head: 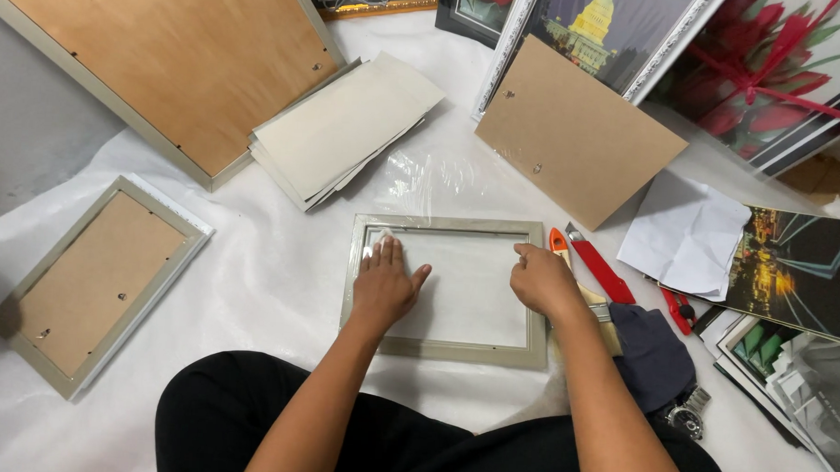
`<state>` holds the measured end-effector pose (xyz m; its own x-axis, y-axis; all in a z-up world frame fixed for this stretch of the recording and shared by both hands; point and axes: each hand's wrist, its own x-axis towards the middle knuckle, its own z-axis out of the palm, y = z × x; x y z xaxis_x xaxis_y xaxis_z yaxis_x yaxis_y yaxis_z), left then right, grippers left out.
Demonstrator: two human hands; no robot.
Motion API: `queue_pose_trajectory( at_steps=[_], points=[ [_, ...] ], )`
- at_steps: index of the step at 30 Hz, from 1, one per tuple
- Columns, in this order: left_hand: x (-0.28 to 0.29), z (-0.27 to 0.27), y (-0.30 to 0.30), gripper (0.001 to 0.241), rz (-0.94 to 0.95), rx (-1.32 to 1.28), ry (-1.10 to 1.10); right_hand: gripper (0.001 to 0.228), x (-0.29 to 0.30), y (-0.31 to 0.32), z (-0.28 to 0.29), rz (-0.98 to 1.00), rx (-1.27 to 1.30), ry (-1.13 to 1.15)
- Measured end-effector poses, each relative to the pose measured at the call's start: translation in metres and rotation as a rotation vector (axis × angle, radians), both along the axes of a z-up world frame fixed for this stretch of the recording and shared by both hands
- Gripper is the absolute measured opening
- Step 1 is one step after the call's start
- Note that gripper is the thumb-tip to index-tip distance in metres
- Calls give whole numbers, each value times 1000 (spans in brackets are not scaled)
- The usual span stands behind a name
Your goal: Cleaning the glass of picture frames using a brush and a cloth to remove dust and smudges.
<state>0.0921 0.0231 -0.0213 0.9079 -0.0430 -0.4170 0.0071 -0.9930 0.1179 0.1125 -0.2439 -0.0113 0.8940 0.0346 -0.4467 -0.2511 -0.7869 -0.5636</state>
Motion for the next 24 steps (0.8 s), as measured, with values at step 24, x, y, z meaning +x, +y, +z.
queue_pose_trajectory(
  at_steps=[24],
  points=[
    [-94, 8, -21, 66, -226, -361, -39, 51, -77, 21, -16, 303, -220, 30]
  ],
)
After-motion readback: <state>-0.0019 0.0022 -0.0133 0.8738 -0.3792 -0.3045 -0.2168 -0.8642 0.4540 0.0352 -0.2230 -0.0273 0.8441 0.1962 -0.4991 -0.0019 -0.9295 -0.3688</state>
